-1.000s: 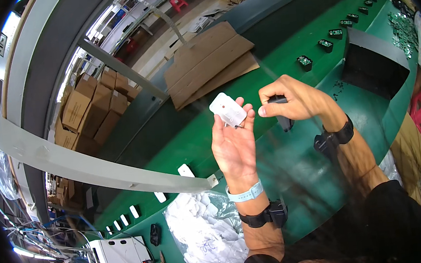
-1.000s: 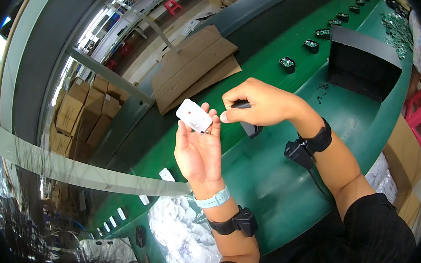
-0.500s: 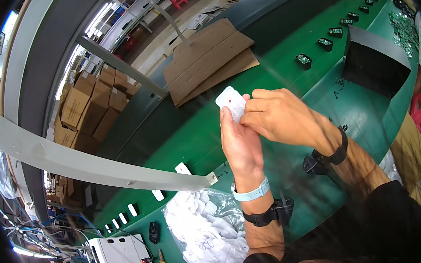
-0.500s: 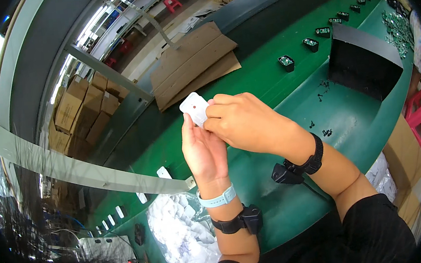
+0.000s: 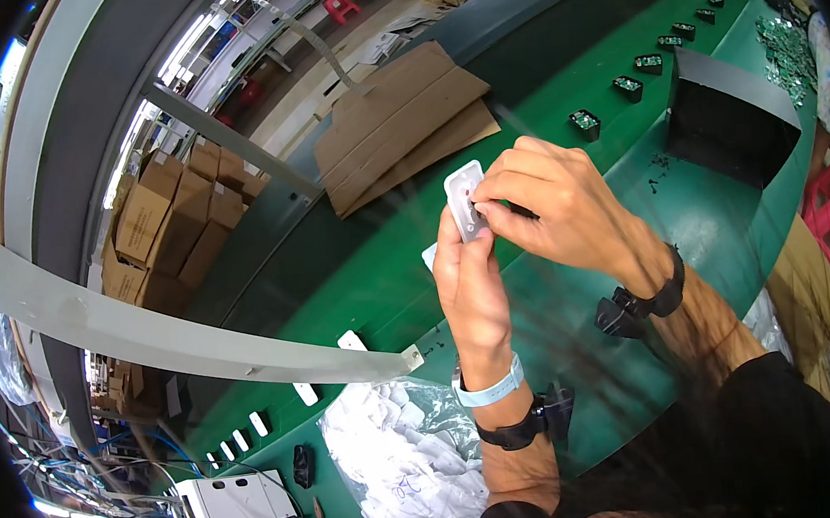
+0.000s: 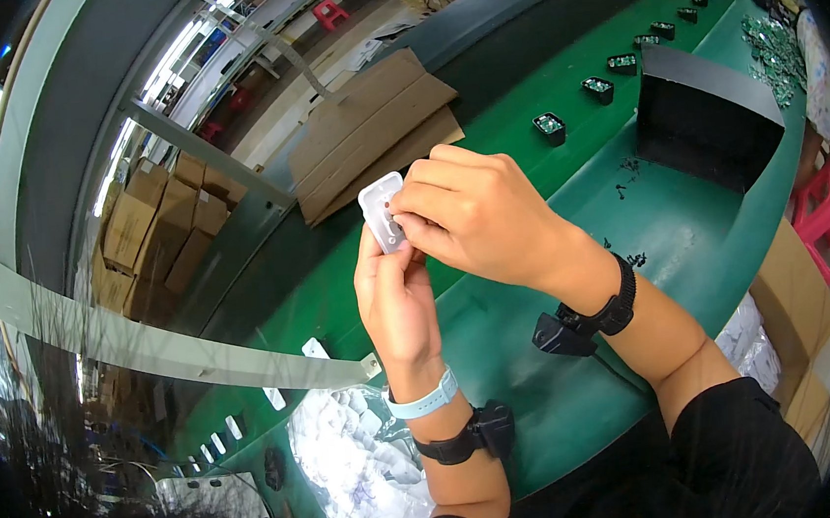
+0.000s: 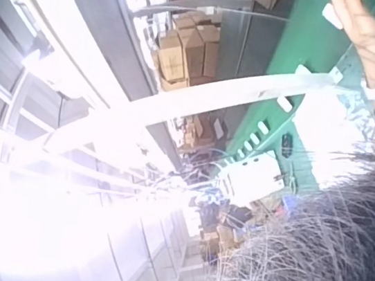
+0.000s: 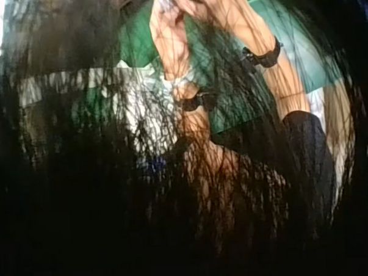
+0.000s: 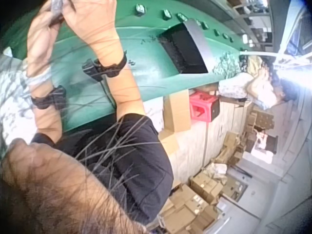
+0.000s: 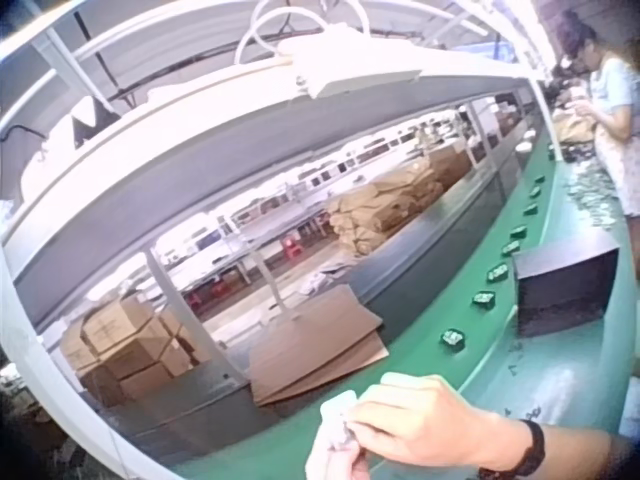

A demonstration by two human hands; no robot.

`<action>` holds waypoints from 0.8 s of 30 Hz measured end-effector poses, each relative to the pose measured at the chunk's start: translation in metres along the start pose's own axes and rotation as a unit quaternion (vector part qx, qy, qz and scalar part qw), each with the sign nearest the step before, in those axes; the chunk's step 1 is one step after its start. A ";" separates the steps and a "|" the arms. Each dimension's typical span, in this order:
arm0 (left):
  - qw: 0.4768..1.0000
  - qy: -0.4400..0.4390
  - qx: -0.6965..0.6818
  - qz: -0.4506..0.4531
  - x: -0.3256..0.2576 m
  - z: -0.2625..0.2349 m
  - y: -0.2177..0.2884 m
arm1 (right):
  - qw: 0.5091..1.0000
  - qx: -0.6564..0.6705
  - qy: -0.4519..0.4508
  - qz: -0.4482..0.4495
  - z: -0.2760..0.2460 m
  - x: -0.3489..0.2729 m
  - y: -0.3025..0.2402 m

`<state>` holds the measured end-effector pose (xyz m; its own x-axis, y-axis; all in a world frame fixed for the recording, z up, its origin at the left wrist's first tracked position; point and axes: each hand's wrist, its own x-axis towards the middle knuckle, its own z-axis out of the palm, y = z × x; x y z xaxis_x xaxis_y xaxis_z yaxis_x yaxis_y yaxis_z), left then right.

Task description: The person repeatedly picks up small white plastic cases and green circuit boards from a green workbench. They insert the circuit boards into the cases, close the lids, and place the assembled units on the table. The process is repeated for multiple units throughout the clip.

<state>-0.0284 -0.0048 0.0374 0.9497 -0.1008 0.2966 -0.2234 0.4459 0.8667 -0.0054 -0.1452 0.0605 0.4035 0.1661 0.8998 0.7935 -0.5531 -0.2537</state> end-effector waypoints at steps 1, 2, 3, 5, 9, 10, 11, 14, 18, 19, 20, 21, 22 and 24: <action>1.000 0.007 0.020 0.007 0.000 -0.001 -0.001 | 1.000 0.006 0.007 0.000 0.001 0.000 -0.001; 0.999 0.015 0.040 0.015 0.001 -0.003 -0.002 | 1.000 0.012 0.014 0.000 0.003 0.000 -0.001; 0.998 0.020 0.057 0.023 0.001 -0.002 -0.003 | 1.000 0.016 0.019 -0.001 0.001 0.001 -0.002; 0.997 0.020 0.066 0.031 0.001 -0.002 -0.002 | 0.999 0.026 0.026 0.006 0.000 0.001 -0.002; 0.993 0.020 0.107 0.054 0.000 0.000 0.004 | 0.998 0.032 0.042 0.025 -0.003 0.004 -0.006; 0.992 0.023 0.108 0.057 -0.001 0.000 0.004 | 0.998 0.035 0.041 0.029 -0.001 0.003 -0.006; 0.992 0.025 0.110 0.059 0.000 -0.001 0.004 | 0.998 0.037 0.041 0.033 0.000 0.002 -0.005; 0.990 0.028 0.119 0.075 0.001 -0.003 0.001 | 0.998 0.034 0.039 0.041 0.001 0.001 -0.005; 0.986 0.031 0.142 0.081 0.000 -0.002 0.000 | 0.998 0.019 0.050 0.036 0.001 0.002 -0.005; 0.985 0.032 0.151 0.082 0.000 -0.002 0.001 | 0.998 0.016 0.048 0.035 0.001 0.002 -0.005; 0.983 0.032 0.161 0.082 -0.001 -0.002 0.002 | 0.998 0.013 0.046 0.035 0.000 0.002 -0.005; 0.982 0.032 0.169 0.083 -0.001 -0.002 0.003 | 0.998 0.009 0.044 0.034 -0.001 0.003 -0.005; 0.981 0.032 0.171 0.082 -0.001 -0.002 0.002 | 0.999 0.011 0.038 0.037 -0.002 0.003 -0.005; 0.981 0.031 0.175 0.081 -0.001 -0.004 0.001 | 0.999 0.016 0.027 0.043 -0.003 0.002 -0.004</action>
<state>-0.0286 -0.0008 0.0365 0.9046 0.0059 0.4262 -0.4239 0.1170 0.8981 -0.0093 -0.1451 0.0645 0.4458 0.0747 0.8920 0.7723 -0.5360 -0.3410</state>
